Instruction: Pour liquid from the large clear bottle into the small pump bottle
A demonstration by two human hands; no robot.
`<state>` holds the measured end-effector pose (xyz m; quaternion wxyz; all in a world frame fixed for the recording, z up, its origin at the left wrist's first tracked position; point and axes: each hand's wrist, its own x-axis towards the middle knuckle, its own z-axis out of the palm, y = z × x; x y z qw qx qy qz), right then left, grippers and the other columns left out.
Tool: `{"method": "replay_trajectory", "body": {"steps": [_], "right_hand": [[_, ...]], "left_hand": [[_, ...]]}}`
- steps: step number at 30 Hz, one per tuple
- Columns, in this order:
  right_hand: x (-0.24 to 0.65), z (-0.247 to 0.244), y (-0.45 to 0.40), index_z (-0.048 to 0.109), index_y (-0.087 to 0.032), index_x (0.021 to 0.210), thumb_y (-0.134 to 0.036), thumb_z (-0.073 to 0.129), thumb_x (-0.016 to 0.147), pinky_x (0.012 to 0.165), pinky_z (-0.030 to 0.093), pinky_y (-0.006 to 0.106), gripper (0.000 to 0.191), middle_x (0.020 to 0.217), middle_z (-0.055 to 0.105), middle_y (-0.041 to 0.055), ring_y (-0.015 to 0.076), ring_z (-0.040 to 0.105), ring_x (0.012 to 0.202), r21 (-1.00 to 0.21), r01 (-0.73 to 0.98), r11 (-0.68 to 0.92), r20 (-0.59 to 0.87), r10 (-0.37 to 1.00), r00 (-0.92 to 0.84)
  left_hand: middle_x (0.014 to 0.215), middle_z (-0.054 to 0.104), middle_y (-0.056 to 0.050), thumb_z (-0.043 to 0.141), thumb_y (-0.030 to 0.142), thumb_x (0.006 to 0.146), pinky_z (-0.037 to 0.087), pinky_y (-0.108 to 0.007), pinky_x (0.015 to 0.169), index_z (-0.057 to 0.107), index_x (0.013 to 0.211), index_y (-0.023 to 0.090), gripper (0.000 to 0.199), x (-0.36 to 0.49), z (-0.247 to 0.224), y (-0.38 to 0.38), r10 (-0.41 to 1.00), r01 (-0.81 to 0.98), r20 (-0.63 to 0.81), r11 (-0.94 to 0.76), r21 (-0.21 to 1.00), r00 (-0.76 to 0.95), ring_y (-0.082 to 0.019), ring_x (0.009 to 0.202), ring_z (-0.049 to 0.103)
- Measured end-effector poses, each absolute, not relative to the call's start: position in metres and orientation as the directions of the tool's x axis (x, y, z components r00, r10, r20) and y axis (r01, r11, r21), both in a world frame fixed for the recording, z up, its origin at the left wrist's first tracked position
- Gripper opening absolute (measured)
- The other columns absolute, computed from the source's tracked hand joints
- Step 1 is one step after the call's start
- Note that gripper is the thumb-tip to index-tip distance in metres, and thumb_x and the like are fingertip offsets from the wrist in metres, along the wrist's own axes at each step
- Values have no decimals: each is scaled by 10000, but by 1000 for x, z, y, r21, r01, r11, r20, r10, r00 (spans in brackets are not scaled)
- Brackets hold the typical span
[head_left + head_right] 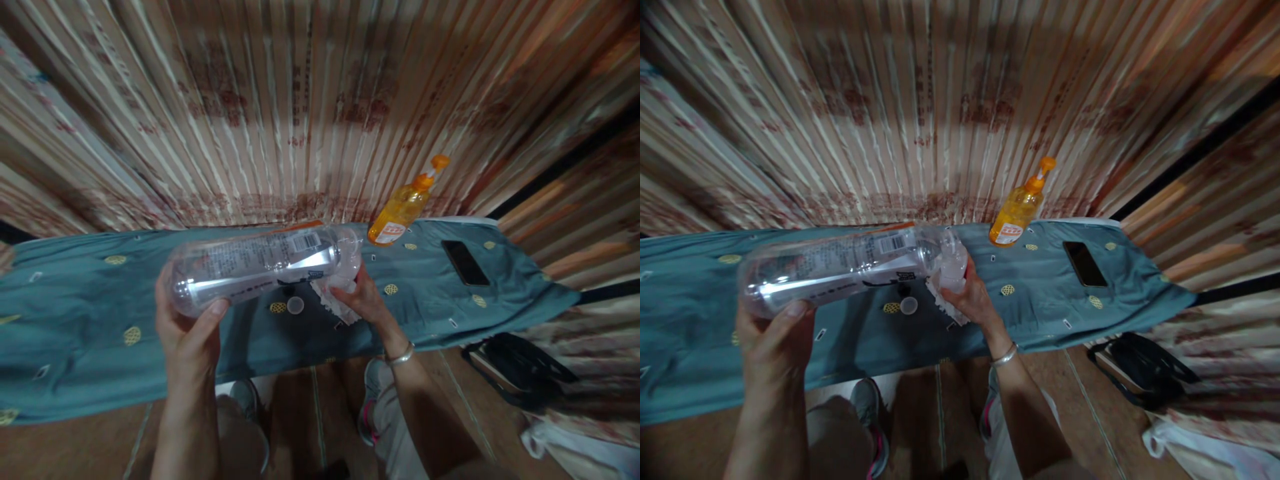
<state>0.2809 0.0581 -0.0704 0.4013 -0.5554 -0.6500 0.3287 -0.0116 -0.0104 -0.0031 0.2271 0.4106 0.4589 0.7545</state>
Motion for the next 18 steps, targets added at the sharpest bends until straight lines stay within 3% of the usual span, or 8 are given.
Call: {"method": "replay_trajectory", "body": {"steps": [6, 18], "right_hand": [[285, -74, 60, 576, -192, 1491, -384, 869, 757, 950, 706, 502, 814, 1213, 856, 130, 354, 840, 1049, -866, 475, 158, 138, 987, -77], [285, -66, 57, 540, -116, 1529, -455, 905, 725, 1030, 685, 618, 946, 1296, 826, 206, 409, 819, 1150, -873, 455, 176, 171, 984, -51]], "left_hand": [[1361, 739, -59, 1030, 617, 548, 451, -607, 1280, 761, 1361, 376, 890, -12, -5, -11, 730, 44, 405, -459, 887, -550, -391, 1405, 656], [1355, 755, -68, 1051, 601, 489, 456, -561, 1276, 784, 1310, 339, 902, -13, -8, -11, 724, 26, 367, -436, 900, -584, -364, 1360, 676]]}}
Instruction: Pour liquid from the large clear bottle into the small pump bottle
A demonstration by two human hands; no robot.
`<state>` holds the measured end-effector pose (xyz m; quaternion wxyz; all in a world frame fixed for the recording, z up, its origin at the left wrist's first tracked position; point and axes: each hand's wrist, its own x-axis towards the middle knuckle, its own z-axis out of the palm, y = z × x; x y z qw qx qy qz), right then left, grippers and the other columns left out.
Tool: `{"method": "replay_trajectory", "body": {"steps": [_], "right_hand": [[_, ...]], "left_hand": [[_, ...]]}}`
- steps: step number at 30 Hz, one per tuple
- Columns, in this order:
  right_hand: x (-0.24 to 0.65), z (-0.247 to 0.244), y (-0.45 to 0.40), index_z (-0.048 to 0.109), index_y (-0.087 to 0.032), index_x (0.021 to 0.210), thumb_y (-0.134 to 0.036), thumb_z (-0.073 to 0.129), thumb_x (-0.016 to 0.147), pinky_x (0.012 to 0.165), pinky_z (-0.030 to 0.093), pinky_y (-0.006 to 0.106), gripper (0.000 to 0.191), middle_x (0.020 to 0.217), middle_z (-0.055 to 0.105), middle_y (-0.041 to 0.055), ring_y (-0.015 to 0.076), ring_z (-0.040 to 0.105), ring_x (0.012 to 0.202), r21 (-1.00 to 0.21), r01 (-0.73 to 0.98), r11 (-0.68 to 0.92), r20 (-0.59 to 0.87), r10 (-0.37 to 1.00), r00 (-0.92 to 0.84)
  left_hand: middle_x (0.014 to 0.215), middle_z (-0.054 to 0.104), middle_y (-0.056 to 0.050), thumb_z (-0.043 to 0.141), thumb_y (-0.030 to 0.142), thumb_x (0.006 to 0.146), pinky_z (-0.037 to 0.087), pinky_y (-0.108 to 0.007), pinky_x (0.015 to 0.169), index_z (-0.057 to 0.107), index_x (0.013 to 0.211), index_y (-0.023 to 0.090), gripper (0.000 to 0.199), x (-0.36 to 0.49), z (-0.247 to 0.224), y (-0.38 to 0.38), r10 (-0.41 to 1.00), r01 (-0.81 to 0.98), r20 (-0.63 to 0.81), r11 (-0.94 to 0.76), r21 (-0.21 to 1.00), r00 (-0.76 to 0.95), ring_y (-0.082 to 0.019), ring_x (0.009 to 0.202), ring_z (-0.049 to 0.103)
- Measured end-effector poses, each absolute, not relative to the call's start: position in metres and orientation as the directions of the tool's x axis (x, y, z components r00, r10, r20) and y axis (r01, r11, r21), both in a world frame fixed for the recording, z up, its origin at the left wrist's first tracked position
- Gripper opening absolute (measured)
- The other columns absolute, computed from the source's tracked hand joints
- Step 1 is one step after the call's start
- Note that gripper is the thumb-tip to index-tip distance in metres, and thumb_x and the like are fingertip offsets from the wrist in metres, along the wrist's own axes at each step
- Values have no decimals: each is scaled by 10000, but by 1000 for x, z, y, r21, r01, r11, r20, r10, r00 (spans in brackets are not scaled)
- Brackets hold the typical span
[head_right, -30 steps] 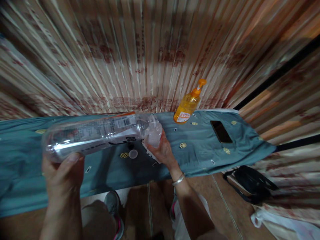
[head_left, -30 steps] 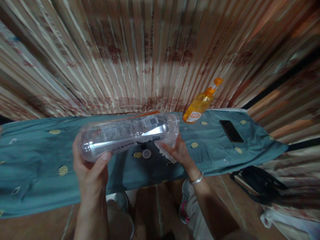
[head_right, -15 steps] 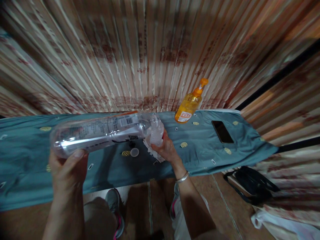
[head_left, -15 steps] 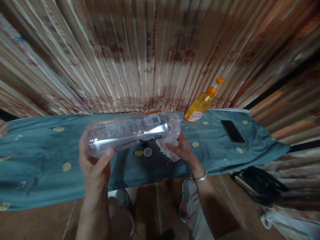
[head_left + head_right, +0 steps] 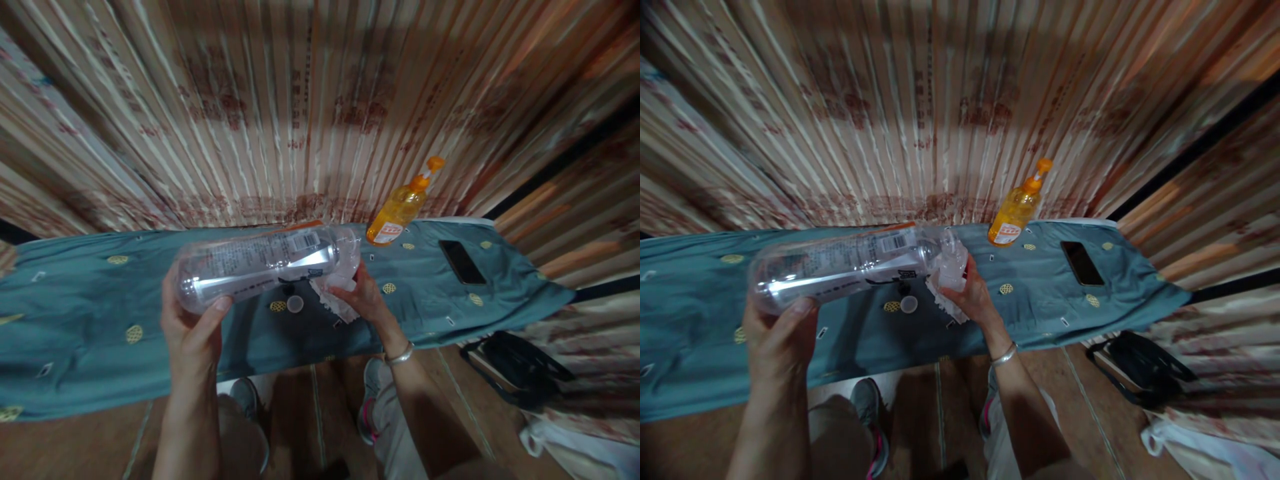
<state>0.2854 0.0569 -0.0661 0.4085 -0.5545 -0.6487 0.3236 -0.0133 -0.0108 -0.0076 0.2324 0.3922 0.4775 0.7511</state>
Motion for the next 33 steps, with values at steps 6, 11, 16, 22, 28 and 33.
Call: {"method": "replay_trajectory", "body": {"steps": [6, 11, 16, 22, 28, 33], "right_hand": [[284, -67, 55, 563, -167, 1513, -414, 912, 738, 1051, 682, 605, 885, 1292, 824, 191, 388, 814, 1155, -873, 451, 186, 169, 983, -77], [282, -73, 55, 532, -185, 1528, -433, 906, 739, 1037, 686, 602, 907, 1296, 819, 174, 385, 813, 1160, -874, 452, 176, 157, 984, -79], [279, -74, 56, 513, -187, 1497, -316, 890, 735, 1004, 701, 539, 860, 1257, 827, 150, 345, 832, 1118, -855, 498, 147, 145, 988, -43], [273, -76, 54, 518, -234, 1494, -249, 873, 724, 1050, 692, 527, 848, 1314, 824, 136, 351, 824, 1163, -836, 530, 141, 171, 985, 8], [271, -78, 53, 489, -193, 1554, -303, 878, 735, 1059, 687, 530, 914, 1340, 816, 173, 375, 820, 1188, -833, 542, 114, 152, 988, 25], [273, -80, 53, 436, -159, 1604, -314, 884, 710, 1086, 666, 607, 1012, 1369, 800, 183, 397, 812, 1202, -851, 507, 135, 159, 987, 4]], "left_hand": [[1368, 724, -81, 1082, 562, 429, 434, -612, 1272, 795, 1267, 323, 917, -13, -8, -10, 723, -32, 322, -430, 902, -611, -390, 1378, 644], [1287, 743, -89, 1106, 508, 414, 453, -573, 1240, 791, 1230, 264, 909, -8, 1, -12, 737, -85, 302, -437, 895, -604, -378, 1309, 668], [1316, 740, -55, 1077, 531, 485, 500, -499, 1206, 756, 1236, 303, 848, -6, 0, -15, 751, -80, 287, -410, 908, -595, -327, 1287, 672], [1302, 749, -51, 1077, 484, 512, 516, -500, 1193, 740, 1293, 315, 867, -9, -6, -15, 740, -98, 286, -428, 898, -608, -319, 1261, 693], [1334, 758, -49, 1054, 505, 568, 525, -479, 1194, 741, 1302, 316, 820, -8, -6, -17, 751, -71, 316, -433, 899, -579, -305, 1259, 702], [1302, 762, -35, 1083, 457, 518, 524, -420, 1173, 757, 1278, 304, 840, -5, -5, -19, 758, -127, 265, -414, 901, -596, -256, 1200, 701]]}}
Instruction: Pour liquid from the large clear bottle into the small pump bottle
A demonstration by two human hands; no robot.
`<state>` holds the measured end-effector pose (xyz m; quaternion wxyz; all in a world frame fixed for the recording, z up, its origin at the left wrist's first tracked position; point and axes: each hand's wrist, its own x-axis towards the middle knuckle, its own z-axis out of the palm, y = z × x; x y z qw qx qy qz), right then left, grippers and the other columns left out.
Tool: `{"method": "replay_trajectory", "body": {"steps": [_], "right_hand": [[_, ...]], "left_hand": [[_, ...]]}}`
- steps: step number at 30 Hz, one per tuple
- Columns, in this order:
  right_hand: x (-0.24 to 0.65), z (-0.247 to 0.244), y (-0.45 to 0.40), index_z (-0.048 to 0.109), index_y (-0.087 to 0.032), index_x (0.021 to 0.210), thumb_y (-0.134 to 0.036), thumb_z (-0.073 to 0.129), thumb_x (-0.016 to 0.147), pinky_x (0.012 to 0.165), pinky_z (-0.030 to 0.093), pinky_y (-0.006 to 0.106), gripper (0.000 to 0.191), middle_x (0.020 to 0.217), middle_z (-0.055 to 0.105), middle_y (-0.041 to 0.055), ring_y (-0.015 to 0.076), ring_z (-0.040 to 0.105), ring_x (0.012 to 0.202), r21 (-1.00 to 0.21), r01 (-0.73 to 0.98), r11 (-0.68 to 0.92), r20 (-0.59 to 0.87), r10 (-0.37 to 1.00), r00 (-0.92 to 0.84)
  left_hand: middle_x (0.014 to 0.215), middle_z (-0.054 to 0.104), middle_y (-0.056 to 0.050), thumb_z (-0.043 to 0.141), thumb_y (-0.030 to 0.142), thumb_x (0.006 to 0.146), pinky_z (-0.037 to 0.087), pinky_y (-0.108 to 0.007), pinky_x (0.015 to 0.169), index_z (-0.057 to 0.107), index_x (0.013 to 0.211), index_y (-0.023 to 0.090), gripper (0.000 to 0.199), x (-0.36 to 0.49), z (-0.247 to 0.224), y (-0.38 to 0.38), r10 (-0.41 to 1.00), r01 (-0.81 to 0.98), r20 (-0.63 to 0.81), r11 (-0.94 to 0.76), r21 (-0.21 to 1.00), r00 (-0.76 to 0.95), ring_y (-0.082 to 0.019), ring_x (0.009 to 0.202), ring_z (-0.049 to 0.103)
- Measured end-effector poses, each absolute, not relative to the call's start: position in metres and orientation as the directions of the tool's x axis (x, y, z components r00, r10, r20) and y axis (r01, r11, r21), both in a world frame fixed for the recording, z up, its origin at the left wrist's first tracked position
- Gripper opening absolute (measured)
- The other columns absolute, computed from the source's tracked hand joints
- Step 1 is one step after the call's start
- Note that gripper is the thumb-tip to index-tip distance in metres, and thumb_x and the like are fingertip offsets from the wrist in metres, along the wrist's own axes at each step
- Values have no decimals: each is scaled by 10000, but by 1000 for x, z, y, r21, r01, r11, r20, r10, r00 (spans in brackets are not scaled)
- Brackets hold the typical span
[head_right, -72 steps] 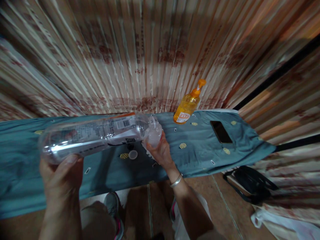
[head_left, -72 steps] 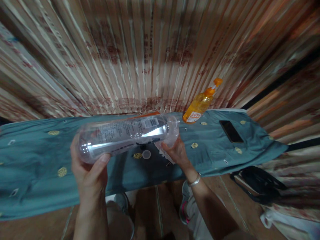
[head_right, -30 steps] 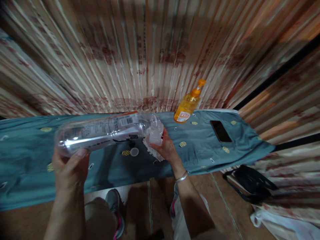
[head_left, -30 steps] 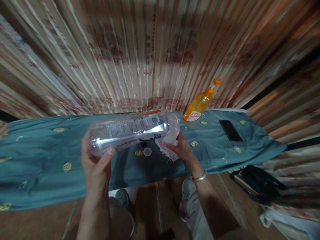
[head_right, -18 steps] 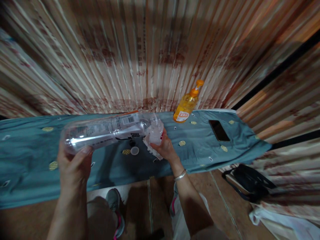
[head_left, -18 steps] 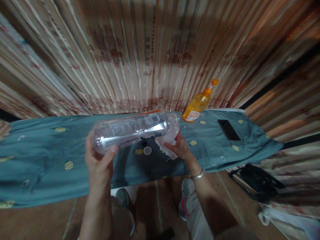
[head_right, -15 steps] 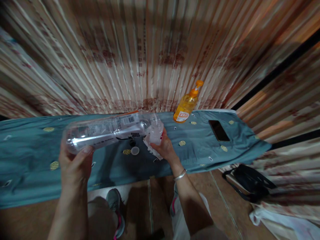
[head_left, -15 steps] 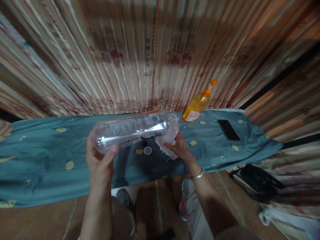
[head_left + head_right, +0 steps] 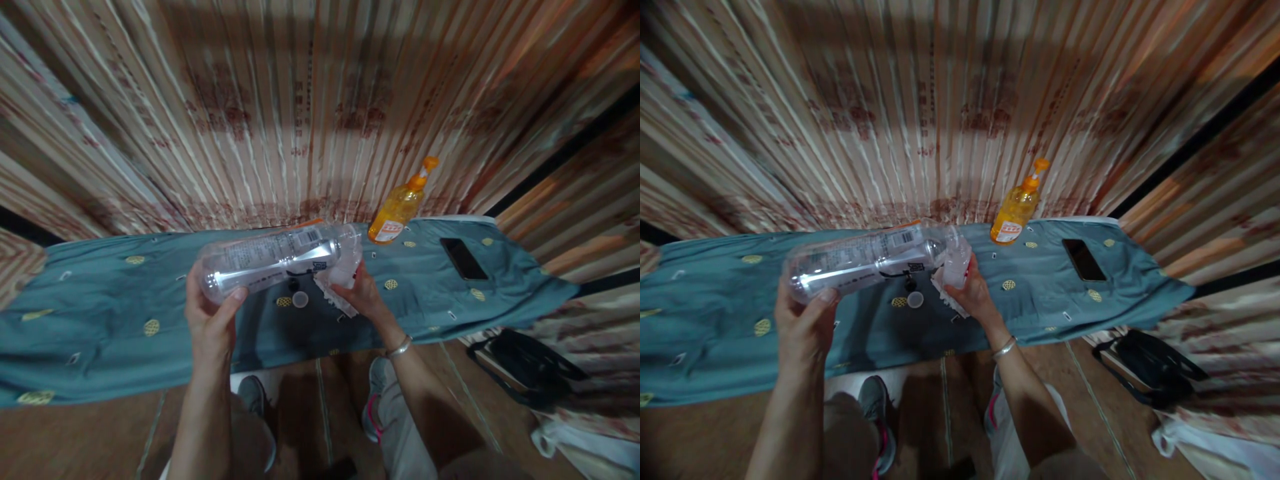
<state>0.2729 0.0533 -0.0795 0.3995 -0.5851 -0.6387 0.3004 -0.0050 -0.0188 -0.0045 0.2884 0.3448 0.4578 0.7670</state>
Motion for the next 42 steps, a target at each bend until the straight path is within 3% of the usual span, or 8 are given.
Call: {"method": "replay_trajectory", "body": {"steps": [6, 12, 20, 26, 31, 38, 42], "right_hand": [[272, -80, 51, 478, -234, 1564, -391, 935, 697, 1099, 660, 649, 992, 1380, 802, 162, 407, 799, 1233, -876, 468, 118, 156, 987, 42], [267, -77, 51, 476, -169, 1583, -452, 946, 654, 1105, 623, 750, 1078, 1410, 775, 236, 499, 765, 1296, -877, 471, 93, 152, 984, 90], [264, -76, 52, 448, -134, 1605, -523, 930, 662, 1121, 632, 702, 1128, 1438, 763, 240, 481, 757, 1324, -850, 523, 58, 134, 985, 107], [262, -72, 52, 451, -70, 1613, -458, 936, 685, 1174, 594, 707, 1117, 1463, 740, 267, 499, 727, 1365, -855, 515, 65, 133, 986, 97], [261, -76, 51, 446, -107, 1633, -422, 935, 707, 1157, 623, 648, 1093, 1445, 757, 227, 458, 751, 1333, -854, 517, 61, 144, 982, 123], [262, -86, 52, 465, -150, 1601, -451, 948, 715, 1116, 637, 678, 1053, 1422, 765, 224, 470, 759, 1316, -848, 520, 102, 193, 973, 125], [263, -89, 52, 472, -107, 1581, -485, 916, 740, 1119, 624, 718, 1023, 1415, 754, 261, 491, 751, 1325, -846, 520, 117, 207, 971, 118]], "left_hand": [[1374, 747, -67, 1063, 493, 569, 519, -447, 1199, 750, 1321, 301, 837, -4, -4, -23, 763, -61, 319, -423, 904, -562, -289, 1286, 690], [1324, 759, -47, 1091, 425, 473, 531, -438, 1187, 786, 1280, 309, 871, -5, -4, -22, 746, -79, 280, -406, 911, -605, -284, 1241, 702], [1308, 763, -63, 1061, 464, 516, 537, -442, 1175, 792, 1222, 280, 778, 0, 6, -22, 773, -68, 266, -370, 927, -576, -304, 1239, 703], [1283, 760, -78, 1086, 511, 462, 539, -433, 1168, 772, 1256, 255, 892, -5, 2, -19, 778, -90, 242, -357, 930, -580, -296, 1221, 703], [1328, 757, -66, 1076, 531, 508, 552, -426, 1168, 772, 1292, 290, 874, -8, 0, -21, 793, -59, 254, -342, 938, -553, -292, 1252, 705], [1296, 771, -39, 1099, 467, 471, 573, -347, 1106, 814, 1178, 302, 780, -6, 1, -24, 799, -128, 193, -318, 939, -569, -250, 1219, 701], [1315, 780, -45, 1097, 466, 488, 566, -373, 1144, 822, 1161, 304, 744, -5, 2, -24, 805, -133, 192, -316, 939, -561, -262, 1236, 705]]}}
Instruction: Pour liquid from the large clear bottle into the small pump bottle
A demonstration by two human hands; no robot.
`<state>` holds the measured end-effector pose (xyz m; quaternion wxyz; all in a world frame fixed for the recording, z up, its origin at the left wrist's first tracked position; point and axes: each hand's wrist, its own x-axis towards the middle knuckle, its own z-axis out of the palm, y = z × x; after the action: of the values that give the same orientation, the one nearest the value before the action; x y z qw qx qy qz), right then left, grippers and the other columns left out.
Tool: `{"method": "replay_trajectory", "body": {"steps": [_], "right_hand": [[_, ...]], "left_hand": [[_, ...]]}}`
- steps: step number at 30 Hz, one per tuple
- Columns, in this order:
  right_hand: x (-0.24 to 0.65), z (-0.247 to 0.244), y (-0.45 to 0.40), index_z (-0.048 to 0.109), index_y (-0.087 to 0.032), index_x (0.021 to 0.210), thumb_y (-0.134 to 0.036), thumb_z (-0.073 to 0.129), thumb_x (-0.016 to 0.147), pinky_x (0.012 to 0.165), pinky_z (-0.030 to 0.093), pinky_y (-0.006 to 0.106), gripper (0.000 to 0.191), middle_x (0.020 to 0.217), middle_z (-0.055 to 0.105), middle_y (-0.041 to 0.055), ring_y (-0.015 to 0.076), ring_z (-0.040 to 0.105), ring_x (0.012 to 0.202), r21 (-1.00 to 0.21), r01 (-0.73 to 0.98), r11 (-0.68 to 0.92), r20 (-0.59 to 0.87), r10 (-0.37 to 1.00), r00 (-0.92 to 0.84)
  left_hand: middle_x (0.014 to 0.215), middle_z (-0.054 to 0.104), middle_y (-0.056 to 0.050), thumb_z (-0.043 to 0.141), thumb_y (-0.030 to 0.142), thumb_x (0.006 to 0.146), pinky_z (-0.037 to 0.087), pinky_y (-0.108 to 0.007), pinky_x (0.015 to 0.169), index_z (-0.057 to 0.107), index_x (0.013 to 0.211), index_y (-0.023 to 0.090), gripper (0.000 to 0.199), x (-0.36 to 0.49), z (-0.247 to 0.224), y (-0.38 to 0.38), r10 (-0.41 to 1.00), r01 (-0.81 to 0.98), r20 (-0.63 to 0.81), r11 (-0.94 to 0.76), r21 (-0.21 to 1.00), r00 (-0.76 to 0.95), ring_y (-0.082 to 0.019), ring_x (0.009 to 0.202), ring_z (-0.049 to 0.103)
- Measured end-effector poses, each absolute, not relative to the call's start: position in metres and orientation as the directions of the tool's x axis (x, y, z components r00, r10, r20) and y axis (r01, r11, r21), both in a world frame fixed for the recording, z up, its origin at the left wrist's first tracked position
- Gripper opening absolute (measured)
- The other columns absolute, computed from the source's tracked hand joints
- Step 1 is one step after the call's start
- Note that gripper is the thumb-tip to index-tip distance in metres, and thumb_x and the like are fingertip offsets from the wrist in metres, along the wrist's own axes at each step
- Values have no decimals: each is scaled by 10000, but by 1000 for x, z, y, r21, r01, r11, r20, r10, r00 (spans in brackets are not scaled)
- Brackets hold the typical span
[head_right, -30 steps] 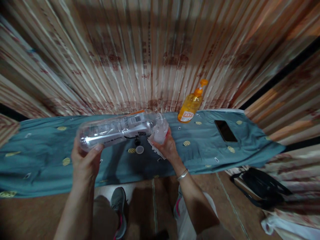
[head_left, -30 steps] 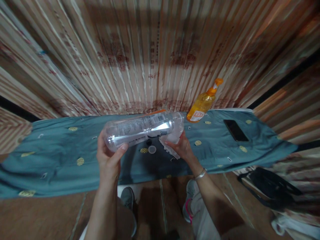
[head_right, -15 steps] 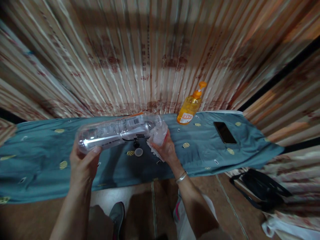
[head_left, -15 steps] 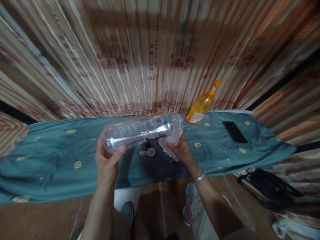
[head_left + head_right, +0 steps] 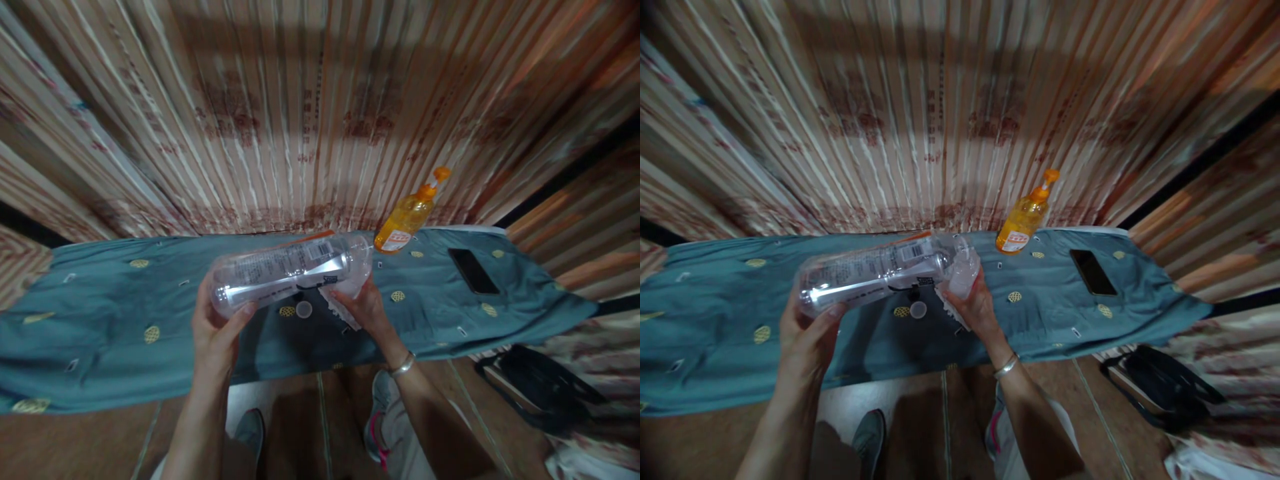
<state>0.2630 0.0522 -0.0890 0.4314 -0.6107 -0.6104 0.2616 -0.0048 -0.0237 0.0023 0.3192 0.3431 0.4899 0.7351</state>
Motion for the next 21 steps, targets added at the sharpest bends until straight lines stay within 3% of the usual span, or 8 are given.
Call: {"method": "replay_trajectory", "body": {"steps": [8, 14, 21], "right_hand": [[263, -95, 54, 493, -193, 1558, -513, 902, 734, 1140, 625, 682, 975, 1453, 749, 243, 444, 745, 1356, -832, 545, 108, 214, 967, 135], [262, -94, 53, 504, -110, 1554, -573, 872, 747, 1132, 638, 658, 1001, 1437, 739, 296, 468, 741, 1354, -833, 539, 123, 228, 965, 132], [264, -90, 52, 497, -160, 1565, -549, 882, 746, 1093, 660, 674, 985, 1398, 776, 233, 466, 769, 1305, -848, 524, 73, 163, 978, 128]], "left_hand": [[1295, 790, -68, 1076, 500, 522, 527, -461, 1231, 800, 1193, 284, 757, -6, 2, -22, 790, -84, 212, -315, 945, -575, -317, 1307, 702], [1346, 784, -78, 1058, 483, 563, 537, -469, 1229, 796, 1246, 273, 761, -6, 0, -20, 790, -57, 251, -339, 939, -559, -333, 1314, 707], [1306, 790, -79, 1072, 452, 527, 507, -497, 1260, 798, 1218, 263, 767, -6, 1, -19, 778, -65, 250, -348, 935, -576, -350, 1331, 700]]}}
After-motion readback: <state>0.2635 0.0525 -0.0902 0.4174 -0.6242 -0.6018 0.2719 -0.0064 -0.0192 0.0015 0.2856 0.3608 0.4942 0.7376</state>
